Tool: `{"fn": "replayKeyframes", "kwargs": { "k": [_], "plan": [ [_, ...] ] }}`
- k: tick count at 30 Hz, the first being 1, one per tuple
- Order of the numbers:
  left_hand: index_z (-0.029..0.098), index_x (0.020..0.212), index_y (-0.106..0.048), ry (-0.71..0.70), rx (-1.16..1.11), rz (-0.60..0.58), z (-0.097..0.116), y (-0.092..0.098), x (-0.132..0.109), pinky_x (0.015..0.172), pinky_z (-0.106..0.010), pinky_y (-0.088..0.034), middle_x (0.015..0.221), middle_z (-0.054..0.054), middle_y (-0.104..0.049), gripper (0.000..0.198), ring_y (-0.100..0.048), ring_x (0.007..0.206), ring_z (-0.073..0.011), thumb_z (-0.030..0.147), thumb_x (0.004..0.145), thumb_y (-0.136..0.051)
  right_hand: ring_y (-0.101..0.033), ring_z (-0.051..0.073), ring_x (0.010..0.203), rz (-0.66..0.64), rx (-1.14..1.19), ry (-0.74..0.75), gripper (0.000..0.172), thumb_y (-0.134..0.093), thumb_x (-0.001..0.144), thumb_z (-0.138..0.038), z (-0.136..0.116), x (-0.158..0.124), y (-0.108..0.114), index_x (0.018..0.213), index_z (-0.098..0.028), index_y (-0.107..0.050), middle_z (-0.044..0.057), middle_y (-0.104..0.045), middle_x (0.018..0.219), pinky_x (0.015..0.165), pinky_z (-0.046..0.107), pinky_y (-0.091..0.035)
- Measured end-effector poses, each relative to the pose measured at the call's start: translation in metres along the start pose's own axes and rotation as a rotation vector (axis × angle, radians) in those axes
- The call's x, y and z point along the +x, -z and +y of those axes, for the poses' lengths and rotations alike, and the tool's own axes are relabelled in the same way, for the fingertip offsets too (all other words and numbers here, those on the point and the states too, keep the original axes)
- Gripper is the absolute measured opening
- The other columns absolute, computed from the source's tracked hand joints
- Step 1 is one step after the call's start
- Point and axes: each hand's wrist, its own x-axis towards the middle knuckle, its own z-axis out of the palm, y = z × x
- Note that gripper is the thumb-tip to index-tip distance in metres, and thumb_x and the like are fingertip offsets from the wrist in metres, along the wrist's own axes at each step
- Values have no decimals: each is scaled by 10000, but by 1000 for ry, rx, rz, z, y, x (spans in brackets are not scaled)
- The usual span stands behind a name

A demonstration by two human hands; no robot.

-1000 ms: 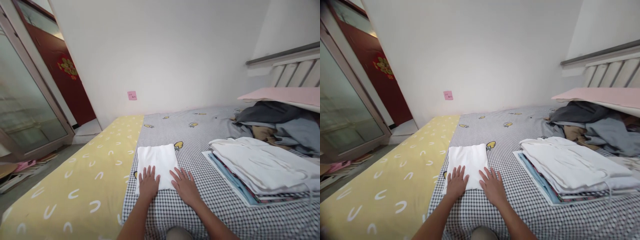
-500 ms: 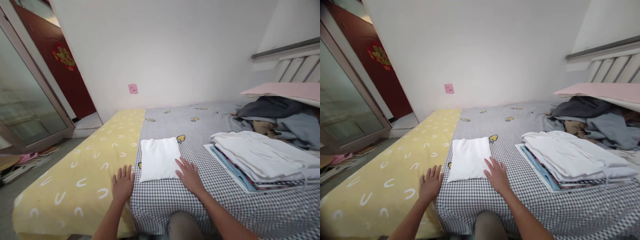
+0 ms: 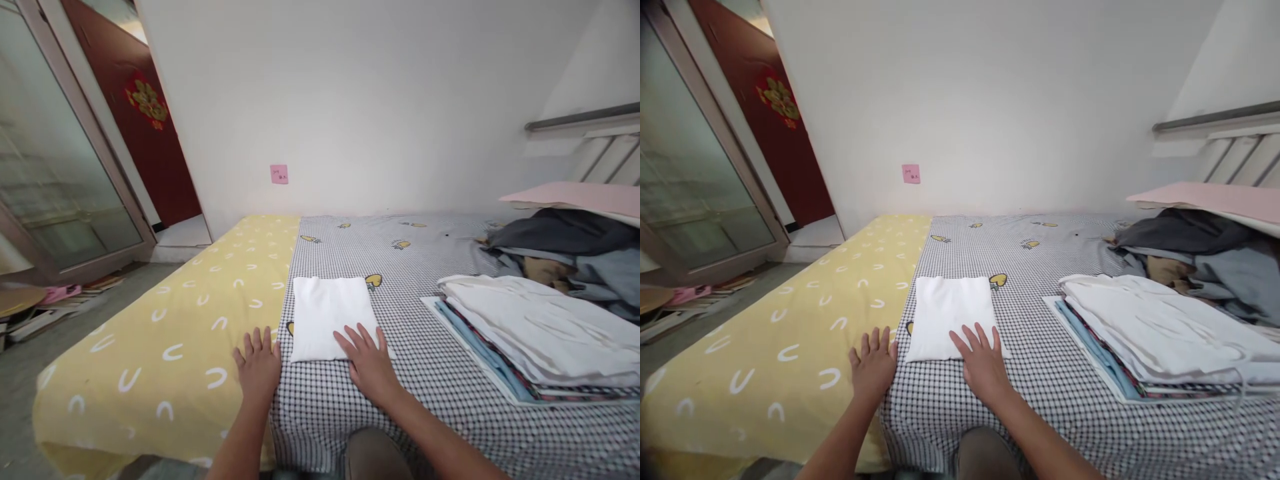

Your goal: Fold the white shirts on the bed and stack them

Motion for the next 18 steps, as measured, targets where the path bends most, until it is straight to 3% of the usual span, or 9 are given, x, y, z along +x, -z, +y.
{"fn": "replayKeyframes", "kwargs": {
  "k": [7, 12, 15, 18],
  "plan": [
    [220, 1598, -304, 16, 4, -52, 1, -1, 2, 1250, -630, -202, 1687, -92, -281, 593, -224, 1564, -351, 402, 1037, -235, -158, 410, 1564, -74, -47, 19, 881, -554, 816, -9, -19, 32, 0, 1588, -384, -357, 72, -218, 1715, 1221, 675, -6],
    [221, 1596, -307, 19, 12, -50, 1, 1, 2, 1247, -623, -213, 1685, -93, -284, 591, -232, 1562, -349, 395, 1036, -229, -217, 412, 1548, -269, 11, -1, 888, -552, 804, -5, -22, 47, -4, 1584, -383, -362, 62, -187, 1721, 1213, 654, -166],
    [214, 1596, -303, 24, 28, -60, 3, 6, 1, 1242, -624, -224, 1686, -89, -282, 592, -236, 1560, -350, 380, 1035, -212, -234, 377, 1551, -295, 48, -19, 851, -466, 836, 18, -21, 52, -4, 1572, -400, -380, 26, -196, 1720, 1207, 613, -234],
    [204, 1596, -306, 18, 39, -61, 5, 9, 1, 1237, -628, -229, 1684, -94, -288, 598, -241, 1559, -355, 366, 1030, -201, -286, 359, 1533, -284, 247, -92, 693, -395, 903, -11, -23, 58, 2, 1489, -357, -523, 33, -290, 1693, 1202, 598, -245]
  ]
}}
